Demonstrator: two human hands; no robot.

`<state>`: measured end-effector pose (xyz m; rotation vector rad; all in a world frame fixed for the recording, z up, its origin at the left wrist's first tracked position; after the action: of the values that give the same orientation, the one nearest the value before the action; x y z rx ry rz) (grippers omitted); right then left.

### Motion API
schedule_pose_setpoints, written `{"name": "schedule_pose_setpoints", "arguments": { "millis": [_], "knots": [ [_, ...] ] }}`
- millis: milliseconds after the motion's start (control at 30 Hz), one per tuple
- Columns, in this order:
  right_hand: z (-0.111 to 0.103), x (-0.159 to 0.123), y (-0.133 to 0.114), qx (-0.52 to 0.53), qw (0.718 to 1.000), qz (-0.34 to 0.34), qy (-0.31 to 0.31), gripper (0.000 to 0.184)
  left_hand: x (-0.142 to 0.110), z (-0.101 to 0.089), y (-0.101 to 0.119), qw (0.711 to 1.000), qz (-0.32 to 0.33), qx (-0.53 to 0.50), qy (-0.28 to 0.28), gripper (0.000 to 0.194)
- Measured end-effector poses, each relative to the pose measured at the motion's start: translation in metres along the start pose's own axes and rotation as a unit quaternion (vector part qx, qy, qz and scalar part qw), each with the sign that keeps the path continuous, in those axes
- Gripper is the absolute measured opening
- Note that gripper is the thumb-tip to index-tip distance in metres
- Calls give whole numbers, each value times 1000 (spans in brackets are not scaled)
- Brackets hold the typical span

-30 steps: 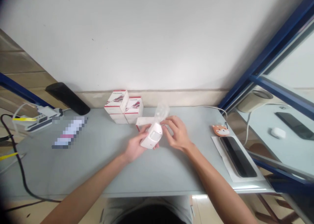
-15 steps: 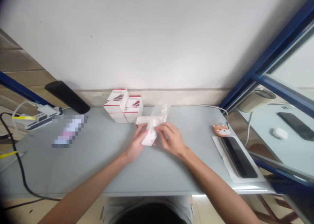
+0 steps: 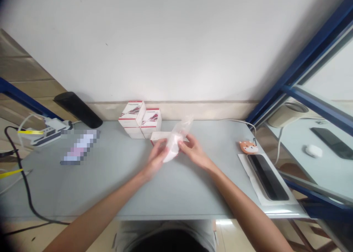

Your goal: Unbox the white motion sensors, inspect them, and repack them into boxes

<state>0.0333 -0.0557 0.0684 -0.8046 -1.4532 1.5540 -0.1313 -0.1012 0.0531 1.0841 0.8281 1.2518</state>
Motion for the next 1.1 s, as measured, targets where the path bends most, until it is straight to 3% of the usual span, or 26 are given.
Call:
{"name": "schedule_pose_setpoints", "arguments": {
  "millis": [167,367,500,667,767,1000,1100],
  "knots": [
    [-18,-6,-19,-80,995,7,-60,50,4,-5,4,995,62,83,5,37],
    [-33,-9,-23,-199,972,42,-117,44,2,1,-13,987,54,146,-39,30],
    [-30,-9,-20,-204,970,52,-121,45,-5,5,0,980,86,175,-43,48],
    [-13,-12,-23,-199,962,48,-182,39,-12,13,21,950,128,268,-100,64],
    [-8,-13,-24,-198,956,27,-213,31,-11,16,19,939,134,293,-118,58],
    [-27,-10,4,-244,949,72,-186,50,-2,4,1,955,99,273,-63,36],
    [-28,-9,8,-247,947,78,-188,51,1,0,-3,951,63,290,-87,32]
  ]
}}
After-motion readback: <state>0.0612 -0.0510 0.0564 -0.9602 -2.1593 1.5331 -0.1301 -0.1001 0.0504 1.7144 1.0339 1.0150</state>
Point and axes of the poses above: each hand's wrist, its own x-axis towards the middle knuckle, its own z-axis out of the palm, y = z × x, the point moved 5 cm from there along x, towards the middle knuckle, and after that the axes turned 2 degrees about x, right-handed, at the moved point
